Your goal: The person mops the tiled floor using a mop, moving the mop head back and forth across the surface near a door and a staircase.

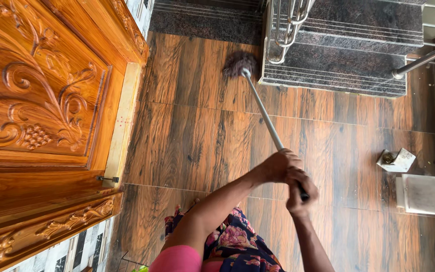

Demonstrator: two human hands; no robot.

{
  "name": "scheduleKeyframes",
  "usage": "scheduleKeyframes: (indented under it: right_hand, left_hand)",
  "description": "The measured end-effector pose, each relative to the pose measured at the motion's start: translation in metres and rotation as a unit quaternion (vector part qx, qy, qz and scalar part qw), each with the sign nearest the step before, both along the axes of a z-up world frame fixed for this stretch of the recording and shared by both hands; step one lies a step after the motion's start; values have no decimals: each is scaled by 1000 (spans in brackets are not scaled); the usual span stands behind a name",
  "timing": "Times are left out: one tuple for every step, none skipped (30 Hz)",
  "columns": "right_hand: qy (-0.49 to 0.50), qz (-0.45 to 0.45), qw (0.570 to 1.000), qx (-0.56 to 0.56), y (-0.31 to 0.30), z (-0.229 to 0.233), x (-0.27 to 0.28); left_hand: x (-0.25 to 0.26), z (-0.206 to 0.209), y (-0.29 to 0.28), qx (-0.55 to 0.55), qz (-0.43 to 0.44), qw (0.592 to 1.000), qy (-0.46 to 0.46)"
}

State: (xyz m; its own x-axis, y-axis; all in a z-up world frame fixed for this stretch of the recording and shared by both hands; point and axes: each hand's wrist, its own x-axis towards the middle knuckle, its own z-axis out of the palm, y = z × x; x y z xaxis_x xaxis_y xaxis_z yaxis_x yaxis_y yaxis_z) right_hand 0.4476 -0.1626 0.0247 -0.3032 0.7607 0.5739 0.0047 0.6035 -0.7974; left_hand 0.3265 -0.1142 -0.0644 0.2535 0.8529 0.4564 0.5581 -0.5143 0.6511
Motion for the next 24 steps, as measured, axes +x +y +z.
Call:
scheduleKeyframes:
  right_hand:
    - [17, 30, 999, -28, 7, -15, -8]
    - [18, 31, 999, -26, 9, -26, -11]
    - [-1, 34, 998, -58, 8, -38, -19]
    - [-20, 37, 995, -90, 6, -47, -27]
    - [-19, 40, 995, -91, 2, -52, -32]
    - [-17, 49, 993, -102, -2, -55, -37]
    - [-16, 57, 992, -112, -6, -55, -41]
    - [-15, 58, 992, -113, -12, -51, -43]
    - [-37, 65, 989, -125, -18, -44, -42]
    - [-58, 72, 986, -137, -25, -35, -41]
    - [-54, 77, 986, -140, -32, -20, -36]
    - [-49, 82, 985, -144, -35, -5, -33]
    - [-50, 83, 985, -142, -35, 12, -33]
    - [-24, 150, 983, -99, -35, 30, -28]
    - [-1, 215, 975, -57, -36, 46, -25]
    - [-4, 215, 975, -58, -37, 56, -27]
    - [-7, 241, 969, -52, -34, 64, -30]
    - [-10, 267, 963, -46, -31, 67, -31]
    - [-11, 268, 962, -45, -25, 65, -35]
    - [-24, 270, 962, -41, -16, 58, -40]
    - [-37, 272, 961, -38, -8, 49, -45]
    - [-39, 273, 960, -39, 0, 37, -51]
    - [-63, 272, 959, -59, 12, 23, -61]
    - [-88, 270, 956, -78, 23, 9, -70]
  left_hand:
    - [-9, -13, 6, -8, -15, 1000, 8]
    - [-17, -25, 11, -16, -29, 999, 16]
    - [-27, -35, 12, -17, -27, 999, 18]
    - [-37, -43, 14, -36, -23, 998, 52]
    - [-44, -50, 11, -56, -20, 995, 84]
    - [-51, -54, 6, -58, -17, 995, 85]
    - [-57, -57, 0, -48, -18, 994, 92]
    - [-62, -56, -4, -38, -19, 994, 98]
    - [-62, -51, -8, -37, -19, 994, 98]
    - [-58, -43, -17, -54, -39, 990, 122]
    - [-56, -31, -24, -69, -58, 985, 145]
    - [-51, -17, -34, -41, -35, 993, 108]
    - [-45, -2, -46, -14, -12, 997, 70]
    - [-43, 13, -55, -13, -10, 997, 70]
    - [-39, 26, -66, -47, 4, 998, 48]
    - [-39, 35, -73, -82, 19, 996, 26]
    - [-42, 41, -75, -79, 20, 996, 24]
    - [-43, 42, -76, -24, 39, 999, 22]
    - [-44, 39, -75, 28, 58, 998, 19]
    - [-48, 30, -67, 29, 59, 998, 18]
    - [-54, 18, -55, -16, 79, 997, 2]
    - [-62, 3, -44, -61, 97, 993, -14]
    - [-73, -12, -33, -60, 101, 993, -13]
    - [-85, -27, -22, -55, 104, 993, -19]
